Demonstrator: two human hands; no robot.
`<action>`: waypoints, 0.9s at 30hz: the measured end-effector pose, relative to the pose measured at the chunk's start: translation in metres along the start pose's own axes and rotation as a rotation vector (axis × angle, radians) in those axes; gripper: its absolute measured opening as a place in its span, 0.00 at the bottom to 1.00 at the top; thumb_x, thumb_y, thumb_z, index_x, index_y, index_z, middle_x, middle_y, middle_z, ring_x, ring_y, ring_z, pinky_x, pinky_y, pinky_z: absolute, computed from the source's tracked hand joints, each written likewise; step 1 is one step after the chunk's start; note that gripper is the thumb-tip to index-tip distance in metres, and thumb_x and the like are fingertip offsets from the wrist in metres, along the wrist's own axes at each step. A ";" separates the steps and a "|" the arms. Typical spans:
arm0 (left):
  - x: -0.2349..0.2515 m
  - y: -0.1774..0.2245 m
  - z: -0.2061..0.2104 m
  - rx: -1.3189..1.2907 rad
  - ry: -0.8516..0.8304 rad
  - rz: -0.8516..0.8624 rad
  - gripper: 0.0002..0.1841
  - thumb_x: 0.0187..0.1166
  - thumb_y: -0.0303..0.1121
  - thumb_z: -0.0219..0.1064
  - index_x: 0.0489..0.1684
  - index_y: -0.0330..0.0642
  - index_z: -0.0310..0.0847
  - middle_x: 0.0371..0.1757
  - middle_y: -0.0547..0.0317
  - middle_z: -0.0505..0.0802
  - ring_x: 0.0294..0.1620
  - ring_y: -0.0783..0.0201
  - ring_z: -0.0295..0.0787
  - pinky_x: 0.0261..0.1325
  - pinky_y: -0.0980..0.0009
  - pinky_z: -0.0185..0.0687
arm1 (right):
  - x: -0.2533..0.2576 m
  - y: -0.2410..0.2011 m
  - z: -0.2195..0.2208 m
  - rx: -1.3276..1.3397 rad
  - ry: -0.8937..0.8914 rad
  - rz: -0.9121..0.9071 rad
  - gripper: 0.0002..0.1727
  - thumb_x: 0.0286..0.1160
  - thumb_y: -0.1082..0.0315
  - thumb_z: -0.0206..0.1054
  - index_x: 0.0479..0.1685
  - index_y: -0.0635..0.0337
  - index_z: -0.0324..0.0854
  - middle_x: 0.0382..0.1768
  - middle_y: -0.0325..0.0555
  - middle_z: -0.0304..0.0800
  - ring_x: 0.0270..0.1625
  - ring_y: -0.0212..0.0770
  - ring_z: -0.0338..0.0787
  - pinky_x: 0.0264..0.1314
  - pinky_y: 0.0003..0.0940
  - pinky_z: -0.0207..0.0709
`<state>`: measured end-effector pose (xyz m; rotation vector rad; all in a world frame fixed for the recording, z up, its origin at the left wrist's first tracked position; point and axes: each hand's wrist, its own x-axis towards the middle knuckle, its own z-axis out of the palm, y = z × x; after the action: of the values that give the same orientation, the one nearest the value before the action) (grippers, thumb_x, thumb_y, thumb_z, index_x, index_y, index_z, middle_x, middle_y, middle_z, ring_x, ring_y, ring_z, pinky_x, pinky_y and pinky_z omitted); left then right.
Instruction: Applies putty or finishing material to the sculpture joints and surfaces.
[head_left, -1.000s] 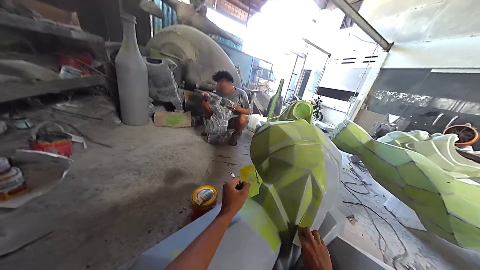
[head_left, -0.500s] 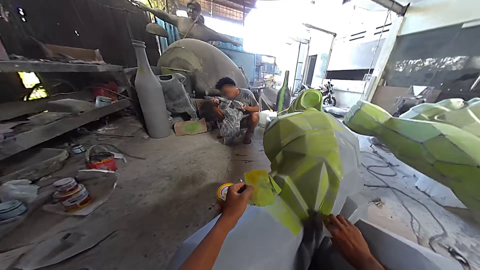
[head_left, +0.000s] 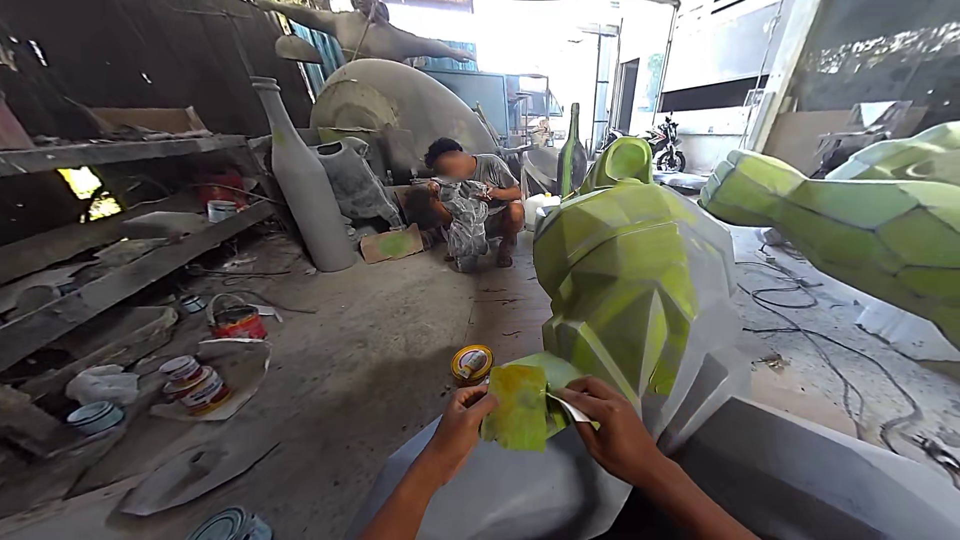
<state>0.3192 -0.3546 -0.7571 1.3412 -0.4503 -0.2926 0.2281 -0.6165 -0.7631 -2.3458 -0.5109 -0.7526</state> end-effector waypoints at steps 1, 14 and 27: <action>0.000 -0.001 -0.001 -0.013 -0.001 0.009 0.10 0.77 0.31 0.61 0.37 0.36 0.89 0.37 0.52 0.94 0.39 0.60 0.93 0.47 0.61 0.92 | 0.000 -0.002 0.002 -0.020 -0.006 -0.004 0.20 0.84 0.64 0.59 0.68 0.34 0.88 0.59 0.34 0.89 0.62 0.32 0.87 0.64 0.36 0.85; 0.049 0.001 -0.004 0.275 0.446 0.282 0.10 0.83 0.28 0.65 0.29 0.39 0.88 0.24 0.60 0.89 0.24 0.68 0.83 0.30 0.70 0.80 | -0.014 0.058 -0.093 -0.411 -0.168 0.136 0.20 0.78 0.66 0.63 0.67 0.41 0.88 0.58 0.39 0.92 0.59 0.40 0.92 0.58 0.47 0.89; 0.066 -0.017 -0.025 0.639 0.553 0.283 0.09 0.79 0.36 0.66 0.30 0.45 0.88 0.19 0.62 0.86 0.17 0.67 0.80 0.22 0.60 0.76 | -0.070 0.119 -0.081 -1.132 -0.280 0.109 0.20 0.66 0.76 0.69 0.58 0.54 0.91 0.52 0.49 0.92 0.54 0.49 0.92 0.53 0.43 0.89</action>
<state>0.3897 -0.3665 -0.7681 1.8691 -0.2608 0.4936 0.2049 -0.7690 -0.8068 -3.5199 -0.0153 -0.7676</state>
